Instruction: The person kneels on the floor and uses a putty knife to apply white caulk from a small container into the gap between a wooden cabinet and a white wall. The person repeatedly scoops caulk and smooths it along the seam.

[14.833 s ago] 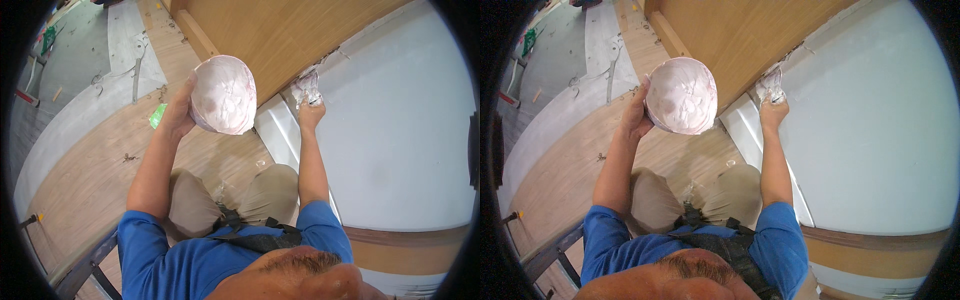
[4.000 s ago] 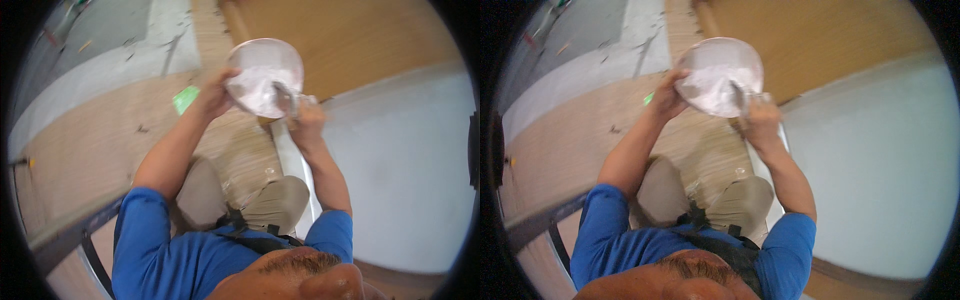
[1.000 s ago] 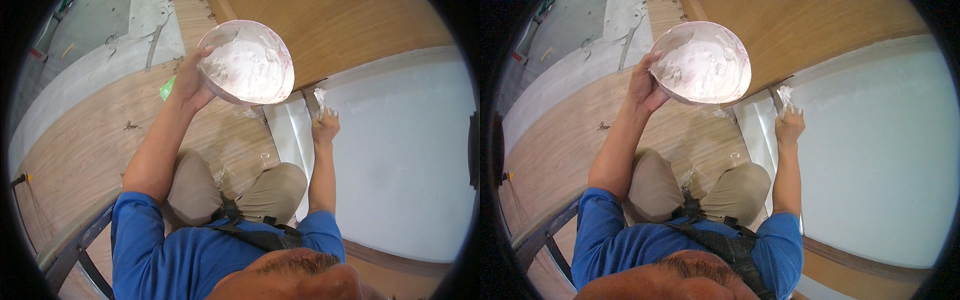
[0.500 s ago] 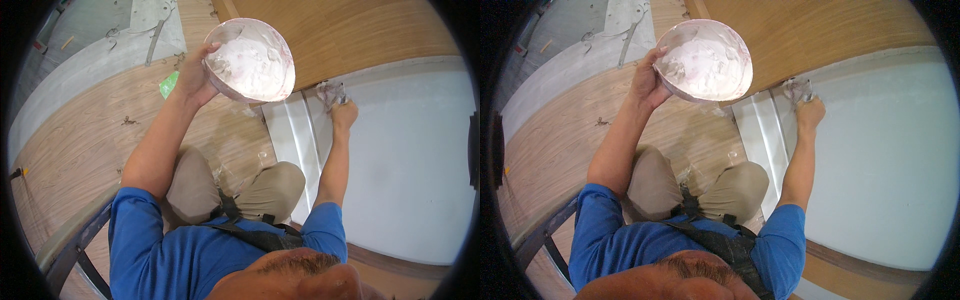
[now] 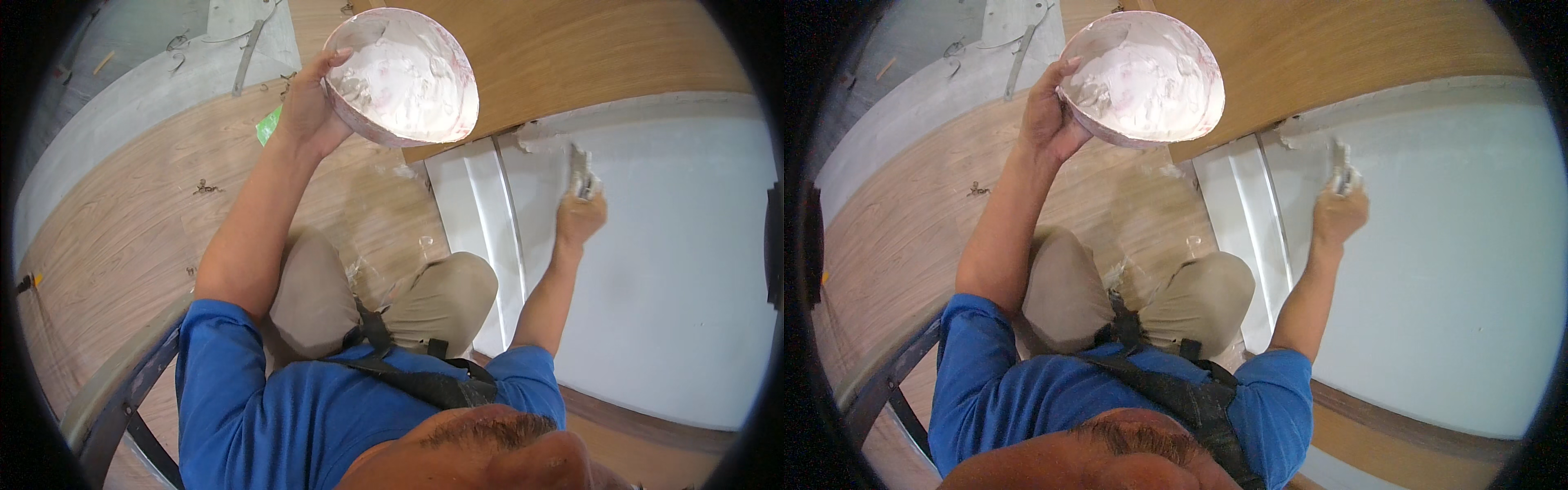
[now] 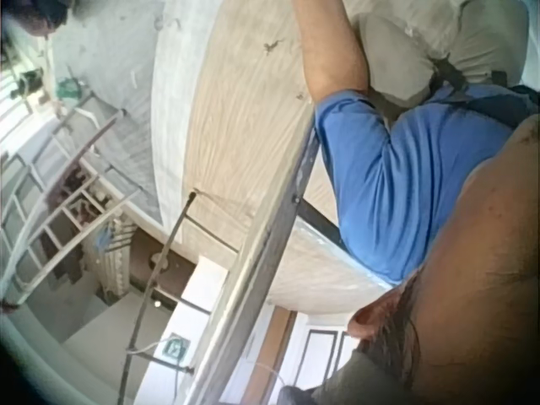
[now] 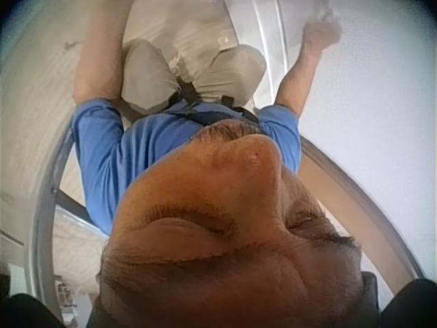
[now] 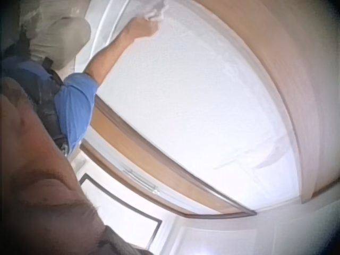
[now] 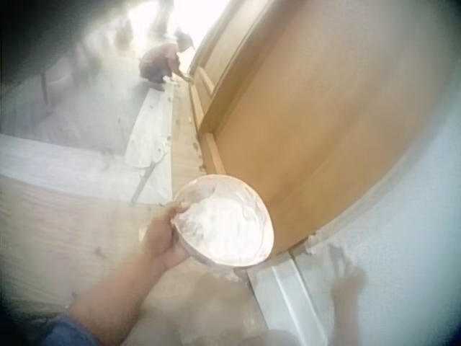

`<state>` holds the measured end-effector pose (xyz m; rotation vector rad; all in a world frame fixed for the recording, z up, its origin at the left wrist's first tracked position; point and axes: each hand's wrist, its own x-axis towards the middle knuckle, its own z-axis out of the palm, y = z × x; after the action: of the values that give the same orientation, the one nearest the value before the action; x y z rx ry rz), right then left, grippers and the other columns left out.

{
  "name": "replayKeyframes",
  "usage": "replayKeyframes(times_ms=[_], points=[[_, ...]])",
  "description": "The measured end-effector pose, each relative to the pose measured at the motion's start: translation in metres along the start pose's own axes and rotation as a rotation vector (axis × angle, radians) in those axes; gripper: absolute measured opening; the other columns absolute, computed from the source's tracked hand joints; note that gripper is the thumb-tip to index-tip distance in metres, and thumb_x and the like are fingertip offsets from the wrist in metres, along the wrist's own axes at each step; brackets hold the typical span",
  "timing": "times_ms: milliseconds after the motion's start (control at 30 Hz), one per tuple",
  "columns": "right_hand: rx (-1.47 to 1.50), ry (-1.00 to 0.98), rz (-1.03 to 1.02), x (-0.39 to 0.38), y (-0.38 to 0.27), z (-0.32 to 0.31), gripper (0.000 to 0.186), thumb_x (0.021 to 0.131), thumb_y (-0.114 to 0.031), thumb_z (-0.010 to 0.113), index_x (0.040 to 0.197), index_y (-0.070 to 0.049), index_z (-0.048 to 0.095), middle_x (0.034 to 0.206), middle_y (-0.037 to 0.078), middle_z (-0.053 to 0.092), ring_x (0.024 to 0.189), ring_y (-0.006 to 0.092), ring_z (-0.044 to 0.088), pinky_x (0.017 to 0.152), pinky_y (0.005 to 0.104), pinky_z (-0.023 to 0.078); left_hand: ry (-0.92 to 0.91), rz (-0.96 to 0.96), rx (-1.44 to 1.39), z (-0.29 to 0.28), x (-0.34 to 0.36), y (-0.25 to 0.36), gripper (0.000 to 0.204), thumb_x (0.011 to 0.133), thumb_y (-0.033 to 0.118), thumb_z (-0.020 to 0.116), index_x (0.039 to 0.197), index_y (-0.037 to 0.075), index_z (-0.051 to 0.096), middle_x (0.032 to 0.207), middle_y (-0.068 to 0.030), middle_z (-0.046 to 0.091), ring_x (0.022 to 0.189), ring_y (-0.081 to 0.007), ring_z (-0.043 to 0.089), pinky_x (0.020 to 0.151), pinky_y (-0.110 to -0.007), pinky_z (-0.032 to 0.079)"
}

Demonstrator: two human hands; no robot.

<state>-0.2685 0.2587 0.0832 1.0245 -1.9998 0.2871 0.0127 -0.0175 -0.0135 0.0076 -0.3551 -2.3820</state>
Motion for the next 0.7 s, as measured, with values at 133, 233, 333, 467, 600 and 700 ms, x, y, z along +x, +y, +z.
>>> replayKeyframes(times_ms=[133,233,333,467,600,700], points=[[0.079,-0.209,-0.063,-0.038,-0.003,0.039,0.021,0.085,-0.013,0.063,0.103,-0.004,0.063,0.087,0.019,0.067,0.078,0.0409,0.064,0.071,0.0489,0.049,0.0,-0.014,0.002,0.003,0.0,-0.004,0.058,0.087,0.021,0.06,0.139,0.004,0.042,0.136,-0.0167,0.052,0.124,-0.0315,0.052,0.108,-0.048,0.041],[0.152,-0.372,0.078,-0.057,-0.011,0.061,0.019,0.085,-0.011,0.063,0.103,-0.003,0.061,0.086,0.021,0.066,0.079,0.042,0.063,0.072,0.05,0.049,0.02,-0.002,0.011,0.002,0.002,-0.001,0.059,0.086,0.021,0.061,0.139,0.003,0.043,0.135,-0.0169,0.052,0.124,-0.0321,0.051,0.108,-0.049,0.041],[0.335,-0.41,0.242,-0.076,-0.007,0.078,0.022,0.083,-0.008,0.064,0.102,0.001,0.061,0.087,0.025,0.067,0.083,0.0414,0.066,0.075,0.0471,0.05,0.036,0.027,0.029,0.006,0.001,0.0,0.059,0.085,0.021,0.062,0.139,0.003,0.043,0.135,-0.0173,0.051,0.125,-0.0334,0.051,0.109,-0.05,0.04],[0.608,-0.391,0.496,-0.11,-0.009,0.113,0.025,0.078,-0.006,0.068,0.099,0.006,0.062,0.09,0.025,0.069,0.086,0.0381,0.068,0.078,0.0425,0.052,0.101,0.07,0.057,0.011,0.002,-0.005,0.06,0.085,0.02,0.062,0.139,0.004,0.043,0.137,-0.0179,0.05,0.126,-0.0348,0.049,0.111,-0.052,0.037],[0.698,-0.385,0.61,-0.146,-0.009,0.17,0.026,0.075,-0.004,0.071,0.098,0.007,0.064,0.091,0.024,0.07,0.086,0.0358,0.069,0.078,0.0415,0.052,0.092,0.056,0.135,0.012,0.004,-0.006,0.06,0.085,0.021,0.061,0.14,0.006,0.043,0.141,-0.0178,0.047,0.13,-0.035,0.045,0.112,-0.052,0.036],[0.789,-0.378,0.78,-0.159,-0.018,0.195,0.027,0.073,-0.003,0.072,0.097,0.007,0.064,0.093,0.024,0.07,0.089,0.0364,0.069,0.08,0.0416,0.051,0.138,0.072,0.185,0.015,0.003,-0.009,0.059,0.085,0.021,0.059,0.141,0.007,0.043,0.142,-0.0174,0.046,0.131,-0.035,0.044,0.111,-0.052,0.036]])
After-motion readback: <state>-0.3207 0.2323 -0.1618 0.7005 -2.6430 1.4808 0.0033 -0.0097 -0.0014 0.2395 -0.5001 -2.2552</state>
